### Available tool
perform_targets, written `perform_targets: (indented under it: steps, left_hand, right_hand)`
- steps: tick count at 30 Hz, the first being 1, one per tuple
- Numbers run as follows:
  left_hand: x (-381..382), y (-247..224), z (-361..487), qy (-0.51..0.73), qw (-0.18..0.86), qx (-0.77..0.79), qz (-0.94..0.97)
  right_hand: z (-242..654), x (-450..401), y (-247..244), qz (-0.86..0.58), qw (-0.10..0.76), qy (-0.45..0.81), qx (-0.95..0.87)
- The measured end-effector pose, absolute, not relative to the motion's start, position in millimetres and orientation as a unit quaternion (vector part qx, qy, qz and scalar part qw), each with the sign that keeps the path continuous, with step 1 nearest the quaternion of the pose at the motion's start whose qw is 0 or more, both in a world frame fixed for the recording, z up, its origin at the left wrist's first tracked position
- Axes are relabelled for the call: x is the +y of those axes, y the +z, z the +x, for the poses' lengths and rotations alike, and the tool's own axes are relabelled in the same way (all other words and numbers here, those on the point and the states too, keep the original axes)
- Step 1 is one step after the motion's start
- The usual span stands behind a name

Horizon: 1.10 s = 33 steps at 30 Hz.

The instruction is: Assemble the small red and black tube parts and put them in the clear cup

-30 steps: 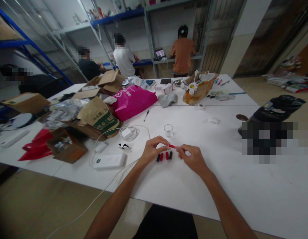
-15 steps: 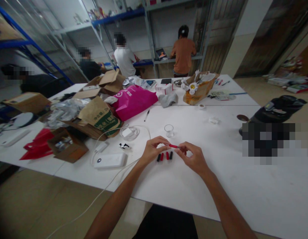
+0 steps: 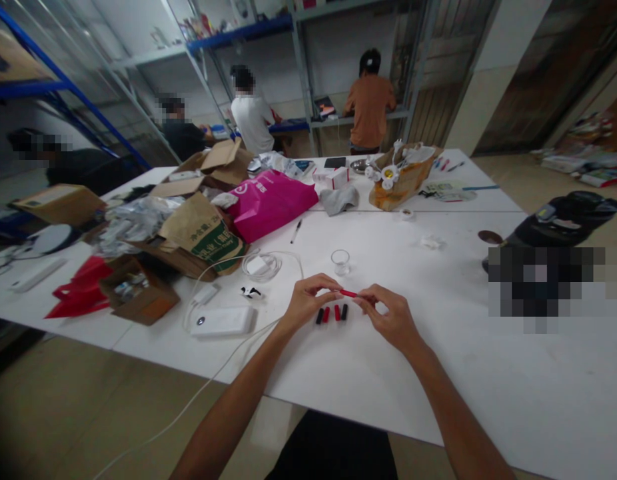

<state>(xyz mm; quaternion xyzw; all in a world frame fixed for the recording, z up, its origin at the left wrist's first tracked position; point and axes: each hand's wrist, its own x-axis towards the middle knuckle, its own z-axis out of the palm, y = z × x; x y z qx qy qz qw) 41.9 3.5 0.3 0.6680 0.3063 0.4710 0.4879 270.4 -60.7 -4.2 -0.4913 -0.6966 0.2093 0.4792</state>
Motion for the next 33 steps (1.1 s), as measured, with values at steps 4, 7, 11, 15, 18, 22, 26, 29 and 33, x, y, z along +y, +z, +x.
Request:
perform_targets:
  steps: [4, 7, 11, 15, 18, 22, 26, 29, 33]
  left_hand:
    - [2.5, 0.0, 42.0, 0.477, 0.479, 0.295, 0.675]
    - [1.3, 0.8, 41.8, 0.475, 0.475, 0.293, 0.681]
    - [4.8, 0.9, 40.7, 0.473, 0.514, 0.306, 0.647]
    - [15.7, -0.8, 35.4, 0.535, 0.533, 0.341, 0.56]
    - [22.6, -1.1, 28.0, 0.545, 0.49, 0.386, 0.56]
    - [23.2, 1.8, 15.1, 0.456, 0.384, 0.41, 0.69]
    - [20.3, 4.3, 2.3, 0.317, 0.303, 0.373, 0.818]
    - [20.9, 3.0, -4.3, 0.256, 0.294, 0.361, 0.847]
    - [24.1, -0.8, -9.2, 0.194, 0.283, 0.347, 0.872]
  right_hand:
    - [270.6, -61.8, -3.3, -0.494, 0.474, 0.219, -0.695]
    - [270.0, -60.9, -5.8, -0.494, 0.476, 0.24, -0.687]
    - [271.8, -57.6, -14.5, -0.501, 0.538, 0.25, -0.63]
    - [279.1, -57.3, -18.6, -0.522, 0.586, 0.193, -0.589]
    - [283.1, -54.7, -10.7, -0.537, 0.572, 0.157, -0.6]
    - [280.2, -30.9, 14.8, -0.531, 0.529, 0.113, -0.653]
    - [271.0, 14.9, 38.9, -0.517, 0.44, 0.108, -0.726]
    - [263.6, 46.2, 46.0, -0.543, 0.336, 0.095, -0.763]
    - [256.8, 68.7, 44.6, -0.564, 0.258, 0.102, -0.778]
